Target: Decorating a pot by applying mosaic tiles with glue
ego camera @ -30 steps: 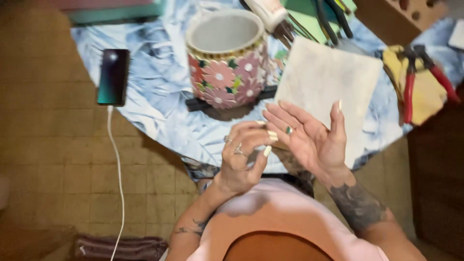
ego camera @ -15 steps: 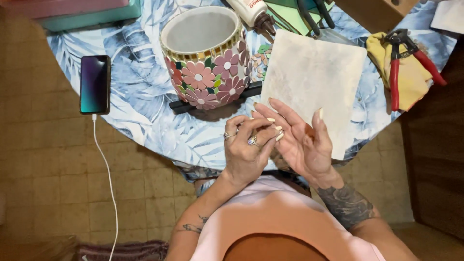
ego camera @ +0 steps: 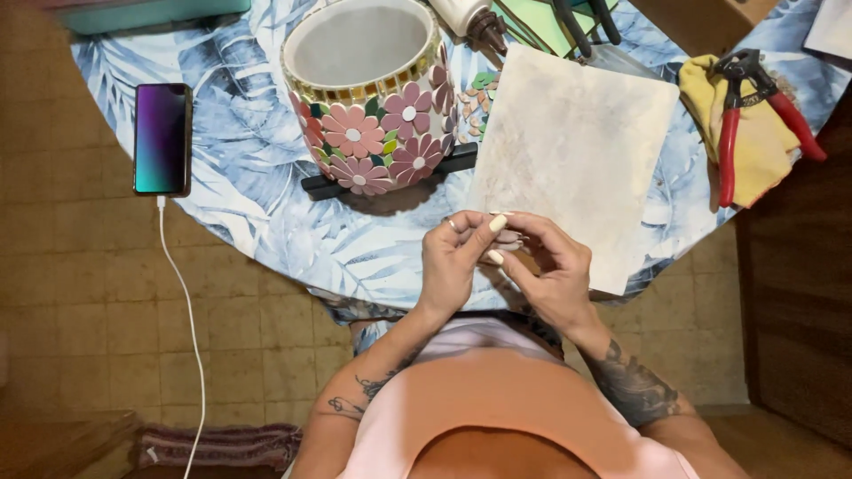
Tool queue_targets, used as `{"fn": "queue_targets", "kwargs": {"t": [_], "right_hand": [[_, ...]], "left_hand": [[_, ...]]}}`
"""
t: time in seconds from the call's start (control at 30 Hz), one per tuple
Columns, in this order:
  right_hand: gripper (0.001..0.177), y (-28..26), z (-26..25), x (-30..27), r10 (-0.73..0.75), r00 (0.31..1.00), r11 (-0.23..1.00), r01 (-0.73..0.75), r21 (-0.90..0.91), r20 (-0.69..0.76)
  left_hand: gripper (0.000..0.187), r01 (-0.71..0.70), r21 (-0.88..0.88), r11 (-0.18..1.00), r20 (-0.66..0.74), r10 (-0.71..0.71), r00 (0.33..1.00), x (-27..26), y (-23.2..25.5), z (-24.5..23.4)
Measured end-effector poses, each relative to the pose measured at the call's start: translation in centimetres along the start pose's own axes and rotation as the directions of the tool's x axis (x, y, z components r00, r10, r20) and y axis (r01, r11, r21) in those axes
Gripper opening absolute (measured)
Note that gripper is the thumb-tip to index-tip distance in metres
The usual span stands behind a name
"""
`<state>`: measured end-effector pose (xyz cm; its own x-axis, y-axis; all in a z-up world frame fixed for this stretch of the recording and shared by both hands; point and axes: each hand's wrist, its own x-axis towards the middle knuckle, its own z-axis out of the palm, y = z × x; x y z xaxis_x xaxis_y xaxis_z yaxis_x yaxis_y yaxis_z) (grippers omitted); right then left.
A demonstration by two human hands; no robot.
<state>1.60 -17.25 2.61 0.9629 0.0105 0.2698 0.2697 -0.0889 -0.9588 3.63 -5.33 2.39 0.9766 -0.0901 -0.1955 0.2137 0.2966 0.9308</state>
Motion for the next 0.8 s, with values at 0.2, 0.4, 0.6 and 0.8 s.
{"fn": "queue_targets", "kwargs": {"t": [0.2,0.4,0.6,0.8], "right_hand": [[0.037,0.5,-0.1,-0.1,0.108,0.99,0.994,-0.106,0.023,-0.095],[0.039,0.3,-0.4,-0.1,0.176,0.977,0.984,-0.17,0.061,-0.118],[0.024,0.6,-0.9,0.2,0.215,0.964,0.975,-0.203,0.089,-0.158],[0.011,0.8,-0.8,0.6,0.183,0.966,0.982,-0.17,0.083,-0.18]], "left_hand": [[0.031,0.12,-0.192,0.974,0.087,-0.105,0.991,0.0,-1.1,-0.2],[0.049,0.195,-0.197,0.961,0.166,-0.163,0.972,-0.3,-1.1,-0.4],[0.043,0.255,-0.342,0.905,0.252,-0.174,0.952,-0.3,-2.6,-0.4],[0.031,0.256,-0.25,0.934,0.271,-0.186,0.944,-0.6,-2.8,-0.8]]}}
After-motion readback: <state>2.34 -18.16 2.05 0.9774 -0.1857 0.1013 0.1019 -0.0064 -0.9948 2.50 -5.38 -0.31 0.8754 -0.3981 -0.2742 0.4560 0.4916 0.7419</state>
